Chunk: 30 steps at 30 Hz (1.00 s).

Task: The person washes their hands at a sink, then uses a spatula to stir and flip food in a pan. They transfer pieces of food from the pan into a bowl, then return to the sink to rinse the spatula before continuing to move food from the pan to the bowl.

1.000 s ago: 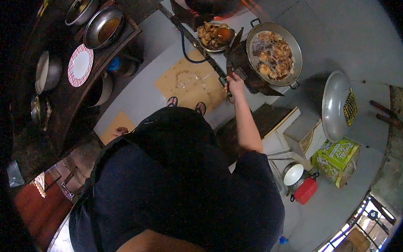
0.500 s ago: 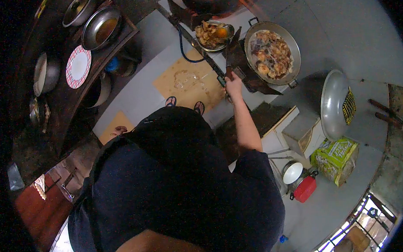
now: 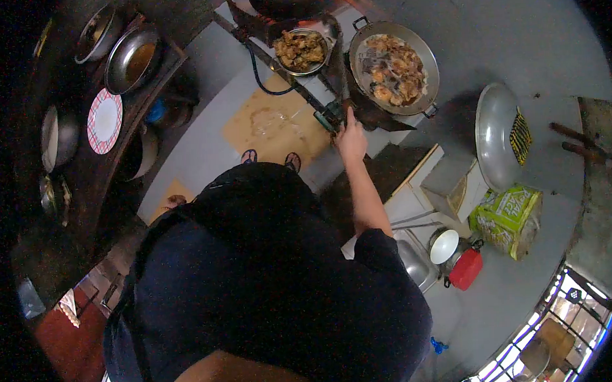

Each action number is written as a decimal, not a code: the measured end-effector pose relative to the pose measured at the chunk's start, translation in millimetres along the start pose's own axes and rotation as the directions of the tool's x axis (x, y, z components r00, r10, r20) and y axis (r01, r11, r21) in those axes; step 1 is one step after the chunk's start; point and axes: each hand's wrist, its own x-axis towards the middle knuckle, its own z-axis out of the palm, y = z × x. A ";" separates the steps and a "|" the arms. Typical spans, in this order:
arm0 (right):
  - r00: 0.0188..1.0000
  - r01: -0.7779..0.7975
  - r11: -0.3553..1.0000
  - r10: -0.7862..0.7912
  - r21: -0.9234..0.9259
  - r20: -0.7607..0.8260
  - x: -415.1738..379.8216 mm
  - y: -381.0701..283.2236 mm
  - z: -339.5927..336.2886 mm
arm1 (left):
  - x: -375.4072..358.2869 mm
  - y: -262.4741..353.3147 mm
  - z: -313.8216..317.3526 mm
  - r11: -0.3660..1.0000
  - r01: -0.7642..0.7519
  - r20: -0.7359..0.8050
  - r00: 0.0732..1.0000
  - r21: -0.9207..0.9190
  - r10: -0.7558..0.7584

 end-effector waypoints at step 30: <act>0.793 -0.548 -0.108 0.247 0.829 0.556 36.5 77.8 -12.1 | -89.6 88.1 100.8 0.862 -0.109 -0.173 0.960 0.494 0.221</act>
